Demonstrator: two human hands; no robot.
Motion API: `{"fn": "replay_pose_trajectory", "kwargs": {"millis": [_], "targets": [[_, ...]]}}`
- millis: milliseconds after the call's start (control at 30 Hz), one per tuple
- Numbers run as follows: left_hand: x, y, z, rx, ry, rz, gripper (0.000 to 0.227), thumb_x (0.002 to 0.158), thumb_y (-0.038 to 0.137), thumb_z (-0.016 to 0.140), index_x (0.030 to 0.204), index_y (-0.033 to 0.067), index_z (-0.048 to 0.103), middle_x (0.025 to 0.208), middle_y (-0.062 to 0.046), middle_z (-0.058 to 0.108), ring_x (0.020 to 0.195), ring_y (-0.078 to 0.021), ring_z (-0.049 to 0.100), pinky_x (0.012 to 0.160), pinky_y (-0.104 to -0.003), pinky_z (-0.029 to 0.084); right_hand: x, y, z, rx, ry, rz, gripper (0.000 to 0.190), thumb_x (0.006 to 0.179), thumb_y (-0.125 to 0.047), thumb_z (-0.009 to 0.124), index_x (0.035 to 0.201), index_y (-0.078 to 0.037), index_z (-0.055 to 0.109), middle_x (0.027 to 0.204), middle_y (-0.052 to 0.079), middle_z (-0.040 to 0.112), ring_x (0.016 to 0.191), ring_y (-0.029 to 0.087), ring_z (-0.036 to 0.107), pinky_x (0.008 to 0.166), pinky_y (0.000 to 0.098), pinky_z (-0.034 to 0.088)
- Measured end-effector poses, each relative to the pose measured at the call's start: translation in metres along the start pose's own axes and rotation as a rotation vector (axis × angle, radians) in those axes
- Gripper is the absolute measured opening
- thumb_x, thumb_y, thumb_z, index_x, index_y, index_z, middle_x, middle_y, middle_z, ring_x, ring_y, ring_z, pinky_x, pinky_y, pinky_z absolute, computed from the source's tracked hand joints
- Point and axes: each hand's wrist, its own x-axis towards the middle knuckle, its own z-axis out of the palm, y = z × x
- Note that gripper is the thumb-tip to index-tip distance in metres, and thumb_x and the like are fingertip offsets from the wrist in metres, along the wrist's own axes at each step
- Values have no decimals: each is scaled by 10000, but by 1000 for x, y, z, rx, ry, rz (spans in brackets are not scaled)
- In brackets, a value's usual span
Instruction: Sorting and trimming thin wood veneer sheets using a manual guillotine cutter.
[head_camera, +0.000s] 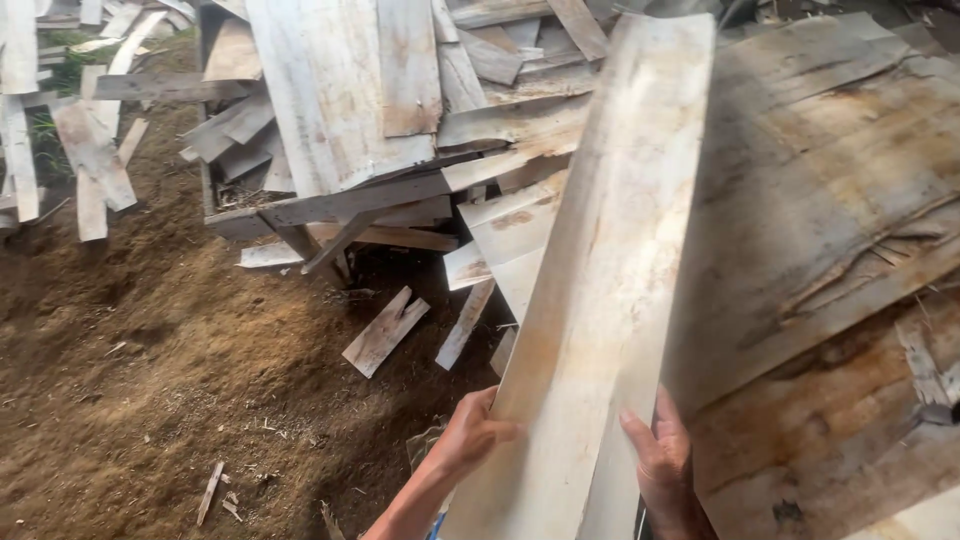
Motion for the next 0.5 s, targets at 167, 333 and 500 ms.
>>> {"fn": "replay_pose_trajectory", "kwargs": {"millis": [167,333,500], "targets": [[-22,4,-28,-133,170,-10,612,793,76,731,1376,-21,575,1112,-212,771,940,-274,772,872,-408,660,29,-19,39,57,-187,61,545,928,-36,573,1464,26,494,1291,125,646,1149,190,595,1004,326,466],[1,65,-85,-179,319,122,648,726,126,750,1336,-42,610,1096,-220,776,936,-287,774,848,-451,666,122,-53,106,-215,-308,49,586,925,-94,565,1500,-10,487,1306,146,683,1176,214,655,1015,343,527],[123,165,-203,7,533,255,1283,652,544,819,1601,107,73,1609,-276,252,1468,-420,333,1117,-664,332,206,-38,141,-19,-319,-61,552,1027,-195,621,1528,-36,451,1220,101,645,1124,199,591,1041,361,491]]}}
